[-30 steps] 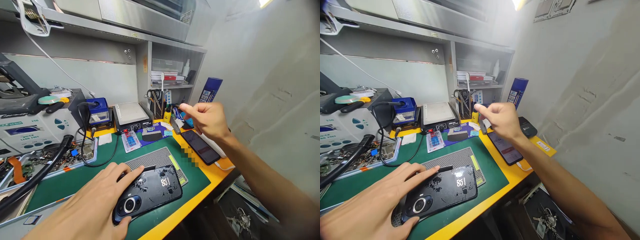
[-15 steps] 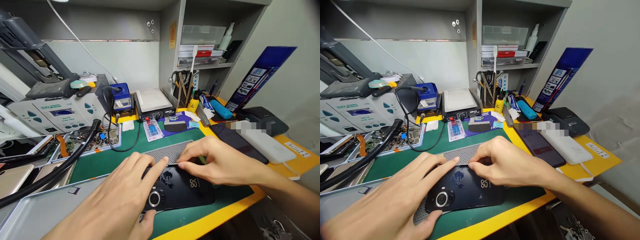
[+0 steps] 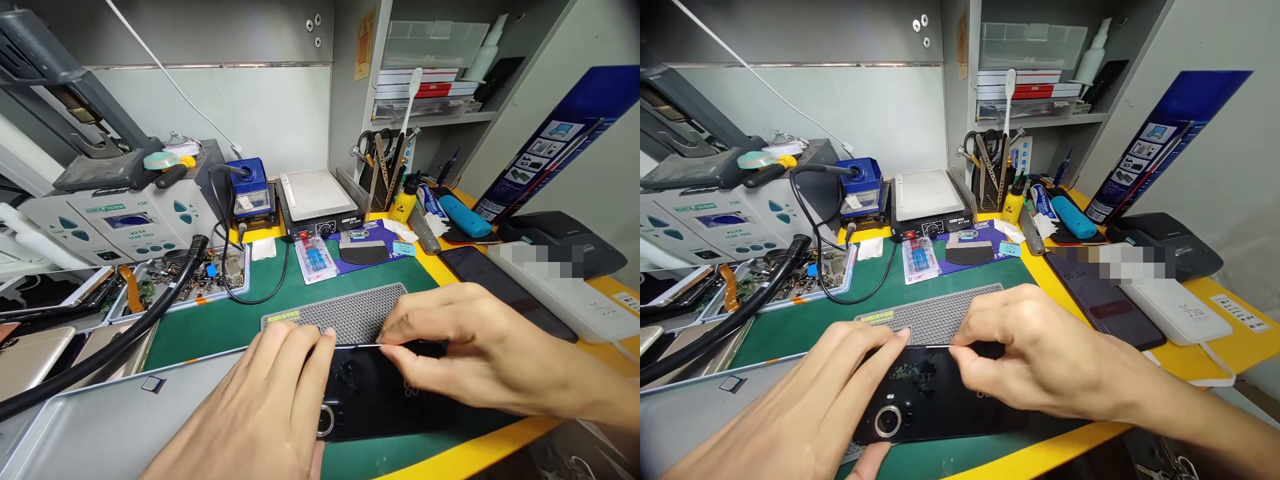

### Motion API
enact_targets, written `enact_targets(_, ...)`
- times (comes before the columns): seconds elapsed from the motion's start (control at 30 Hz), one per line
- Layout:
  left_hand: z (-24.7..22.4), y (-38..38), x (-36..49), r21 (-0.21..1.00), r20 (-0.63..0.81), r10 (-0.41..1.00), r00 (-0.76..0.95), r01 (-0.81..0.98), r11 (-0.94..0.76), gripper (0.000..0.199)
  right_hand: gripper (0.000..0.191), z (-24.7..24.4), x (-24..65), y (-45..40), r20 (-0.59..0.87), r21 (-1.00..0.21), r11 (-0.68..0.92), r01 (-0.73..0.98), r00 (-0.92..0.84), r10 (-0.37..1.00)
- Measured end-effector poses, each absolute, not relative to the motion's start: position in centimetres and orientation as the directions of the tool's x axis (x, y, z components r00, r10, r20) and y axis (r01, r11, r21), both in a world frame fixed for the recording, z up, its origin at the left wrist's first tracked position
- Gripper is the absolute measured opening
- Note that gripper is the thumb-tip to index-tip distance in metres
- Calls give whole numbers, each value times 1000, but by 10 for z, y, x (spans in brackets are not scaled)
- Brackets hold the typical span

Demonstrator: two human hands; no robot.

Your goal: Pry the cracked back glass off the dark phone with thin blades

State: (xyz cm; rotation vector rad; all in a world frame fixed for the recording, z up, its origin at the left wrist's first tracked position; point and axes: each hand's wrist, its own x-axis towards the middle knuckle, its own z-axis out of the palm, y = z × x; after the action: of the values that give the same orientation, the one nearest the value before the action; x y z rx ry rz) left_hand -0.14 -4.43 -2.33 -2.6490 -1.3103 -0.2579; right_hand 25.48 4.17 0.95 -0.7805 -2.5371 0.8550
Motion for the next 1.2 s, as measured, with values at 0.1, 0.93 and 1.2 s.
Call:
enact_targets(0.1, -23, -43, -1, -98, 250, 753, 608, 790, -605, 67, 13, 14, 252, 45, 97, -674, 616, 408, -778, 621)
enact_targets(0.93, -29, -38, -2, -46, 343, 713, 611, 769, -637, 58, 19, 33, 244, 67, -209, -697, 448, 559, -757, 619)
enact_targets(1.2, -25, -36, -1, -31, 318, 721, 615, 767, -641, 59, 19, 31, 244, 68, -198, -668, 480, 569, -758, 622)
